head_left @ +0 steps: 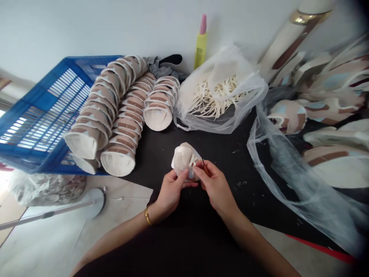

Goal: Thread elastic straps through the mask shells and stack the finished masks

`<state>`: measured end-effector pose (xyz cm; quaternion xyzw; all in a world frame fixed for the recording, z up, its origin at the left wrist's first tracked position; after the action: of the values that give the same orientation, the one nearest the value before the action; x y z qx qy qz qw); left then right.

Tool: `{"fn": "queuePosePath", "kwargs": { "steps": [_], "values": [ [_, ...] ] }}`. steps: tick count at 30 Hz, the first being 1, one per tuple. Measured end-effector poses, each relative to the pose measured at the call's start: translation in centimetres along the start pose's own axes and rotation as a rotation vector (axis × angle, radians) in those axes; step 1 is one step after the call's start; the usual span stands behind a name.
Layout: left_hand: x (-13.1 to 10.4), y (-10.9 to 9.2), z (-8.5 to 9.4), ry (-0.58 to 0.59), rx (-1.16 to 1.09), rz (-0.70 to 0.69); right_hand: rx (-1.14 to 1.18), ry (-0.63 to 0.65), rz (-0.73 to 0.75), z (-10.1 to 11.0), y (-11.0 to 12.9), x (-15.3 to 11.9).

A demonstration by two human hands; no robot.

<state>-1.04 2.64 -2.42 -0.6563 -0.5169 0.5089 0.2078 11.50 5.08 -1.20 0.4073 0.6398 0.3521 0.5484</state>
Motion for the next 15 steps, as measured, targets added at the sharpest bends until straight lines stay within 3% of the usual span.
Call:
{"fn": "queuePosePath", "kwargs": {
  "steps": [5,15],
  "values": [
    [0.1,-0.2,0.1,-0.039,0.027,-0.009,0.199,-0.012,-0.172,-0.3,-0.3,0.6],
    [0.3,-0.7,0.2,-0.147,0.157,-0.079,0.289,-0.041,-0.164,-1.1,-0.9,0.3]
  ]
}}
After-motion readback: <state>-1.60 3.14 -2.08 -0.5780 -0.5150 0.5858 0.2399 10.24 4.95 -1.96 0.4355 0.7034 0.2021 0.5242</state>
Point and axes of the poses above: each hand's wrist, its own x-axis towards the middle knuckle, its own z-axis out of the back of the hand, y = z × x, the point moved 5 cm from there along x, towards the middle knuckle, and after that the axes turned 2 degrees about -y, right-handed, at the moved point
